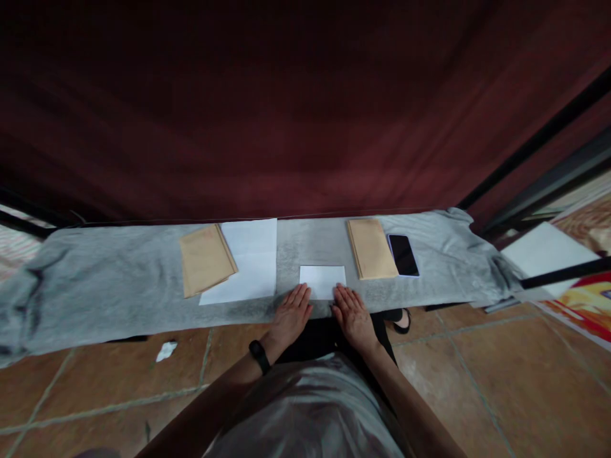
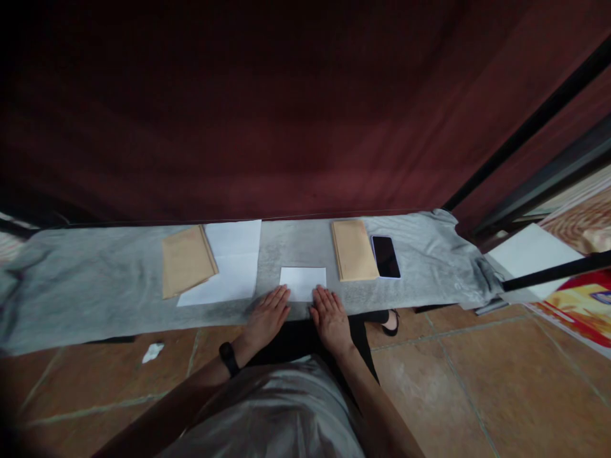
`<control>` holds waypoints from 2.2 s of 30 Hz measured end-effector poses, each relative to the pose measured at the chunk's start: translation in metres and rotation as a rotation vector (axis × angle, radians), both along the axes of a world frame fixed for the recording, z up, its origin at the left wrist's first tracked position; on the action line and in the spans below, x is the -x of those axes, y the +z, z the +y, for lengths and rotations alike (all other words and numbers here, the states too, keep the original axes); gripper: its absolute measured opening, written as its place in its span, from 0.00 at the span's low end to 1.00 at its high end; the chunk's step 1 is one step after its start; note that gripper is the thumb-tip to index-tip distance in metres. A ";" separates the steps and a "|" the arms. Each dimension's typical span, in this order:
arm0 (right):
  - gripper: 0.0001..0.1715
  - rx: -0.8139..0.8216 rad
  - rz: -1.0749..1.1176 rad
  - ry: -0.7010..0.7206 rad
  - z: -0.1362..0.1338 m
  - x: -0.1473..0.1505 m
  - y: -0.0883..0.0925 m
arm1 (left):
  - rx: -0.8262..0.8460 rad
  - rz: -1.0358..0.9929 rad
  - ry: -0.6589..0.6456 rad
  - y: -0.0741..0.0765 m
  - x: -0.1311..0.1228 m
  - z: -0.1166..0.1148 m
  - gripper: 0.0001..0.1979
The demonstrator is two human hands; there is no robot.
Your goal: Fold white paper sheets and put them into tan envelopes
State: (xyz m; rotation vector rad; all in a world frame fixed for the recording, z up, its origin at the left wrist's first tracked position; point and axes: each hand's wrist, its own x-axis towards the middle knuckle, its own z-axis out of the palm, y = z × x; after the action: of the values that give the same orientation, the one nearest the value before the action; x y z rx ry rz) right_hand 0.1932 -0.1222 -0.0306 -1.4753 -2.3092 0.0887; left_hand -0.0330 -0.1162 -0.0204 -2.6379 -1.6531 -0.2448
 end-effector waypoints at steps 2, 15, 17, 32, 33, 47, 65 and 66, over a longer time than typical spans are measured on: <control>0.25 0.003 0.002 -0.004 0.004 -0.001 0.004 | 0.014 0.040 -0.014 0.001 0.001 0.006 0.22; 0.20 0.085 -0.023 -0.008 0.026 -0.003 0.023 | 0.096 0.109 -0.073 0.040 -0.008 0.030 0.16; 0.21 0.085 0.028 -0.001 0.030 -0.006 0.025 | 0.092 -0.004 -0.025 0.047 -0.006 0.034 0.12; 0.18 0.133 0.716 -0.264 0.087 -0.009 0.051 | 0.636 -1.413 0.378 0.041 -0.011 0.052 0.14; 0.19 0.129 0.719 -0.277 0.091 -0.007 0.048 | 0.664 -1.407 0.411 0.036 -0.013 0.051 0.14; 0.29 -0.069 0.055 -0.012 0.036 0.018 -0.003 | 0.626 -1.188 0.614 0.008 -0.035 0.078 0.11; 0.28 -0.073 -0.065 -0.048 0.020 0.024 -0.009 | 0.105 -0.196 0.083 -0.005 -0.045 0.071 0.30; 0.29 -0.074 -0.063 -0.051 0.020 0.023 -0.010 | 0.099 -0.182 0.092 -0.007 -0.041 0.070 0.31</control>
State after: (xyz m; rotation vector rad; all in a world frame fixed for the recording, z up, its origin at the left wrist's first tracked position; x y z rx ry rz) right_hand 0.1700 -0.1023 -0.0407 -1.5189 -2.2963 -0.0568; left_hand 0.0080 -0.0458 -0.0278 -2.6712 -1.8828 -0.4239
